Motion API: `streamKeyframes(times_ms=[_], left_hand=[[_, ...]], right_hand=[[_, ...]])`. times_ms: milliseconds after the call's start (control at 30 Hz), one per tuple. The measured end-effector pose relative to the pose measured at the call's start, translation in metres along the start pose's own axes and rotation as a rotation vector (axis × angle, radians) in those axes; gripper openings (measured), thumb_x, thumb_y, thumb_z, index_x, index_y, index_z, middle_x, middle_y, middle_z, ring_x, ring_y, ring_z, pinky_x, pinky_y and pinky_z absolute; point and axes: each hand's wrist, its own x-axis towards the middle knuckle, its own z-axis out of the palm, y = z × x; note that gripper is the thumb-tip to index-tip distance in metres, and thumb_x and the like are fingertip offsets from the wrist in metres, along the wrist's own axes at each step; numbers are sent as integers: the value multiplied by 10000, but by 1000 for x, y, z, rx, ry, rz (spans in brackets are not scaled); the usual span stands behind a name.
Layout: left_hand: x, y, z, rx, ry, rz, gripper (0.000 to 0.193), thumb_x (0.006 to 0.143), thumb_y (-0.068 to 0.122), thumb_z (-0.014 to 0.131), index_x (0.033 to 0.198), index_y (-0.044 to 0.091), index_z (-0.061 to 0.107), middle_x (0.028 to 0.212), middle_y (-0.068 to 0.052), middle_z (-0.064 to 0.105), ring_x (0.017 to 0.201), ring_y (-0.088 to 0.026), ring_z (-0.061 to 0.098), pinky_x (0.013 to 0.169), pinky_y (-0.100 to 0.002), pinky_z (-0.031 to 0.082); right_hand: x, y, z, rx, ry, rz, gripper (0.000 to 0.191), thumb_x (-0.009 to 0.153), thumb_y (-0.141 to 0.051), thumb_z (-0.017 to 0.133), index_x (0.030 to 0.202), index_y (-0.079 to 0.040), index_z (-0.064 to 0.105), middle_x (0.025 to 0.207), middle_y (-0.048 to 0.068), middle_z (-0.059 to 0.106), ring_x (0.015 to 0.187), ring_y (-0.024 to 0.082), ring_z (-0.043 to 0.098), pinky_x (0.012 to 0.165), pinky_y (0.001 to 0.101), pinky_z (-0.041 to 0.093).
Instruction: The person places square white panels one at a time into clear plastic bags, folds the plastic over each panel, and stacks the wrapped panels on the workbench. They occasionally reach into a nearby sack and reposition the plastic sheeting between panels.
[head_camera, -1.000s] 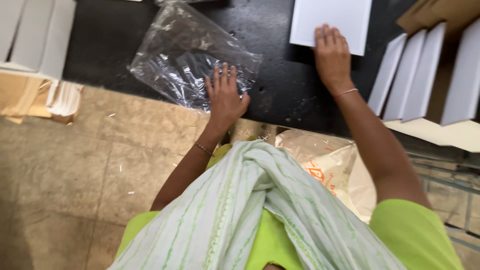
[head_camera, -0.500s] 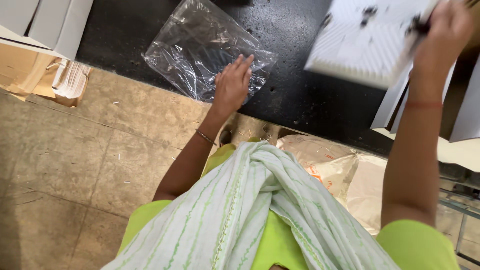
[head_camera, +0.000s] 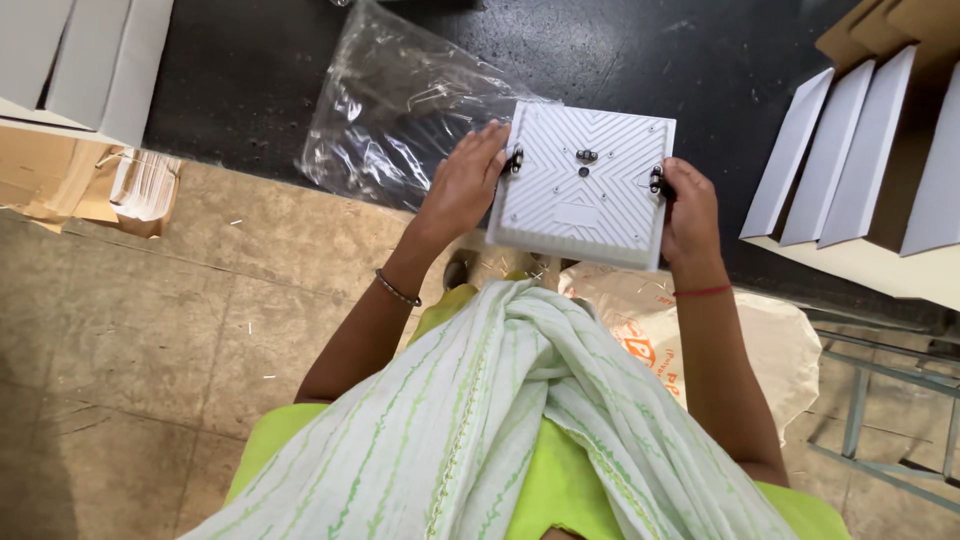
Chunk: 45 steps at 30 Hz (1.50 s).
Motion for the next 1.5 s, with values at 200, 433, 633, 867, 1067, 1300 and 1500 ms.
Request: streamKeyframes(times_ms=[200,433,633,867,1067,1300,1500], left_hand=[[2,14,-3,29,-103,-92,508,1078,352,366,1553,173,398,1651,-64,323,1527,-325,261,1211,-564,217],[-3,19,-12,51,-176,-103,538,1076,356,324,1583,177,351,1680,-38,272,1561,-285,195,1234,-583,153],[-2,18,-8,55,-195,-100,540,1080,349,315,1591,174,319,1688,-32,242,1560,-270,182,1232,-589,124],[1,12,0,-5,-143,34,530,1099,319,320,1582,102,345,1672,-107,289,1563,-280,216,1259,-496,119],[15,24,24,27,-45,110,518,1102,269,338,1554,20,391,1641,-169,359,1549,-302,285,1285,-449,177],[4,36,50,86,76,202,480,1090,221,386,1492,-39,425,1587,-228,407,1502,-356,343,1236,-470,224],[-7,84,80,185,63,437,545,1062,150,427,1570,-41,377,1639,-211,381,1562,-318,331,1322,-423,216]], right_hand=[[-10,13,11,41,12,-60,186,1095,-122,515,1081,-1,655,984,48,693,886,118,651,829,268,543],[-15,3,7,51,31,-55,175,1089,-117,527,1069,-5,659,987,54,693,898,125,644,837,274,535],[-27,2,8,80,14,-14,202,1098,-138,496,1053,-18,652,998,58,688,919,137,645,859,292,531],[-40,-3,17,99,15,-24,184,1102,-149,503,1075,-24,636,1010,42,690,941,127,655,865,285,546],[-57,6,38,6,2,-17,179,1110,-174,522,1135,-43,642,985,9,672,845,92,641,715,260,541],[-67,2,40,54,68,-20,161,1093,-173,472,1098,-60,587,989,24,674,836,110,686,757,312,615],[-63,32,55,56,-69,-57,211,1119,-146,466,1280,-39,551,1185,83,649,1060,158,639,966,362,562]])
